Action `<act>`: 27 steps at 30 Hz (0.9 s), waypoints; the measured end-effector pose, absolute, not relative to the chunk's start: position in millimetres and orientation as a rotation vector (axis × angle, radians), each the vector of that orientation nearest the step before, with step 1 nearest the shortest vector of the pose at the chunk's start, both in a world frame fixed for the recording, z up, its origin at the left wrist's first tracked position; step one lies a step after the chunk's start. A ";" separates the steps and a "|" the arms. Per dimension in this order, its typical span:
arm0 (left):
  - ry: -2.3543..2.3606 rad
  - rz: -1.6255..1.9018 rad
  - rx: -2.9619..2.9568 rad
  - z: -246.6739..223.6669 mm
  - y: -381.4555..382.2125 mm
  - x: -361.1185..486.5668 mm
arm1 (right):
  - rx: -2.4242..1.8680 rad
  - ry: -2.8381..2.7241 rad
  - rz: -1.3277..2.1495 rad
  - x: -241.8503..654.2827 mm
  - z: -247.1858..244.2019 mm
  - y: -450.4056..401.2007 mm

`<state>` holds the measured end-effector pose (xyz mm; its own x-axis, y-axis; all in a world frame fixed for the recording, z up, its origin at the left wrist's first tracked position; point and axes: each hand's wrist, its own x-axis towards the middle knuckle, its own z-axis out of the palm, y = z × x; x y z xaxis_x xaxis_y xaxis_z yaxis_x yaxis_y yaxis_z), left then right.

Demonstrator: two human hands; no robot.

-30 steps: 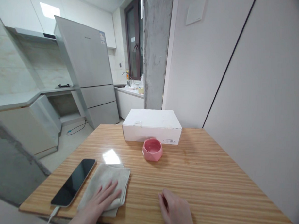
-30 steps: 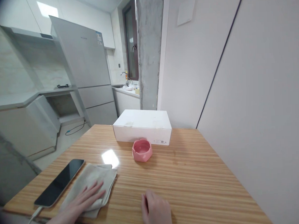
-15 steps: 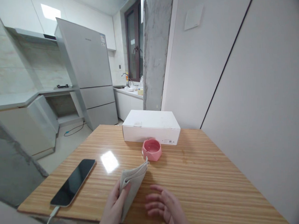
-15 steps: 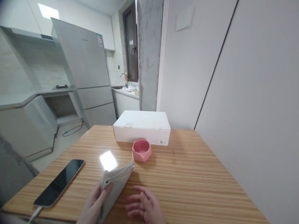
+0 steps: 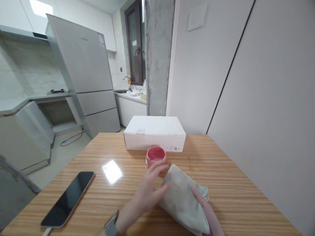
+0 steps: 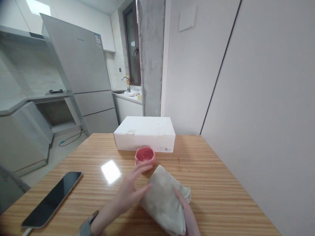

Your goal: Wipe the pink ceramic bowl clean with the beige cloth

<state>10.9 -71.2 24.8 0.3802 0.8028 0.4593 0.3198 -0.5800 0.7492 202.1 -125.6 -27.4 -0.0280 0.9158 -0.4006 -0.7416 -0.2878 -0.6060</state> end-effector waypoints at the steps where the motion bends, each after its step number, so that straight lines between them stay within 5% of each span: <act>1: 1.055 1.240 2.015 25.4 -51.8 8.4 | -0.888 -0.230 1.613 206.4 -24.4 -123.5; 11: 1.082 1.241 1.674 -12.7 27.8 7.7 | -1.049 -0.086 1.307 243.7 9.3 -85.5; 17: 1.157 1.252 1.654 7.7 15.7 14.6 | -1.172 -0.596 0.712 211.7 14.7 -30.9; 27: 0.773 1.274 1.172 12.1 8.0 23.0 | -0.979 -0.932 0.723 152.3 -5.2 6.7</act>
